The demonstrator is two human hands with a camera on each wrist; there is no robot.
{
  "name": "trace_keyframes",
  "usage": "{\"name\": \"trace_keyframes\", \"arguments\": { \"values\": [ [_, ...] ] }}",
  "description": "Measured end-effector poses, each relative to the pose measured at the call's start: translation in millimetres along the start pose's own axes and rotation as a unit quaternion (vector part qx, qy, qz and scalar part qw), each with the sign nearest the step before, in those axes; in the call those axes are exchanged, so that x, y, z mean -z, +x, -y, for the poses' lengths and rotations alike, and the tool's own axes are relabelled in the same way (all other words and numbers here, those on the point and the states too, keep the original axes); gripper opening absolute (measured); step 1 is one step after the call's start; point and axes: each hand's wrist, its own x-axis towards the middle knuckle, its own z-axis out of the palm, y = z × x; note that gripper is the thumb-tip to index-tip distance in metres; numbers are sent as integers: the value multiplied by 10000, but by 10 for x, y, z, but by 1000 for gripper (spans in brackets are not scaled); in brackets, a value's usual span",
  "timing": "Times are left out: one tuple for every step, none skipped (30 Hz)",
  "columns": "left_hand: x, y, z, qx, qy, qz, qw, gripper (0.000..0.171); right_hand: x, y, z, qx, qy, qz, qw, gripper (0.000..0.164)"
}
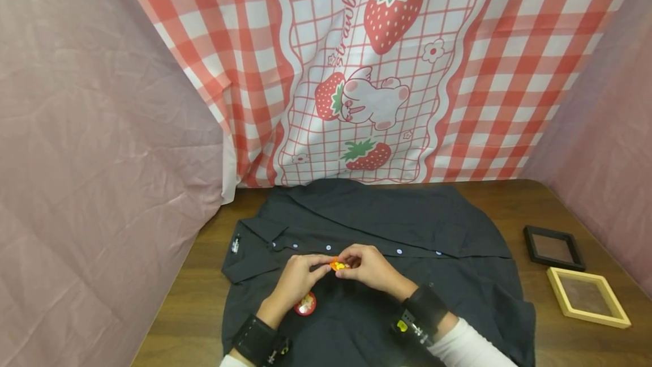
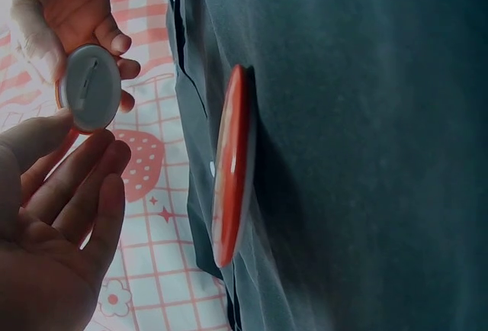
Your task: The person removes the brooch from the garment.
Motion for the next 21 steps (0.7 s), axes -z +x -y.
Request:
{"name": "trace_keyframes", "arguments": {
  "values": [
    [-1, -2, 1, 9, -7, -11, 10000, 18, -1, -1, 1, 20, 3, -6, 10000, 21],
    [-3, -3, 2, 2, -1, -21, 10000, 18, -2, -1, 2, 33, 1, -9, 10000, 21],
    [-5, -4, 3, -3, 5, -26, 10000, 18, -3, -2, 4, 36, -8, -9, 10000, 21],
    [-6, -5, 4, -11, 15, -30, 10000, 18, -3, -3, 5, 42, -12, -10, 10000, 21],
    [-7, -5, 3, -17, 18, -32, 10000, 18, -4, -4, 7, 50, -28, -17, 10000, 20],
    [-7, -5, 1, -20, 20, -31, 10000, 18, -4, -6, 8, 60, -40, -24, 10000, 20],
    [-7, -5, 0, -26, 18, -29, 10000, 18, -5, -7, 8, 68, -63, -33, 10000, 20],
    [-7, -6, -2, -34, 27, -28, 10000, 19, -5, -9, 9, 67, -74, -43, 9999, 19],
    [-6, -6, -6, -36, 37, -22, 10000, 19, -6, -12, 9, 69, -90, -55, 9999, 20],
    [-4, -6, -10, -30, 36, -16, 10000, 20, -6, -14, 10, 80, -90, -67, 9999, 19],
    [-2, -5, -15, -22, 42, -7, 10000, 21, -5, -17, 14, 88, -103, -81, 9999, 20],
    [0, -4, -20, -34, 47, -6, 10000, 22, -4, -19, 16, 100, -108, -94, 9998, 20],
    [0, -3, -23, -22, 52, 7, 10000, 23, -3, -22, 18, 109, -120, -106, 9998, 20],
    [1, -3, -26, -2, 54, 18, 10000, 24, -2, -23, 21, 110, -116, -115, 9998, 21],
    [3, -4, -28, 15, 57, 31, 10000, 24, -2, -25, 23, 115, -127, -124, 9998, 22],
    [2, -5, -28, 23, 49, 36, 10000, 24, -3, -27, 22, 129, -138, -139, 9997, 23],
    [1, -6, -28, 24, 57, 41, 10000, 25, -5, -28, 21, 134, -154, -160, 9997, 25],
    [0, -6, -28, 35, 52, 47, 10000, 25, -6, -31, 20, 149, -170, -188, 9996, 26],
    [-2, -7, -26, 66, 63, 62, 9999, 25, -9, -34, 15, 164, -188, -214, 9995, 27],
    [-3, -8, -25, 75, 83, 62, 9999, 26, -11, -38, 11, 174, -210, -246, 9993, 28],
    [-5, -8, -24, 92, 112, 67, 9999, 26, -13, -43, 9, 198, -236, -279, 9991, 28]
  ]
}}
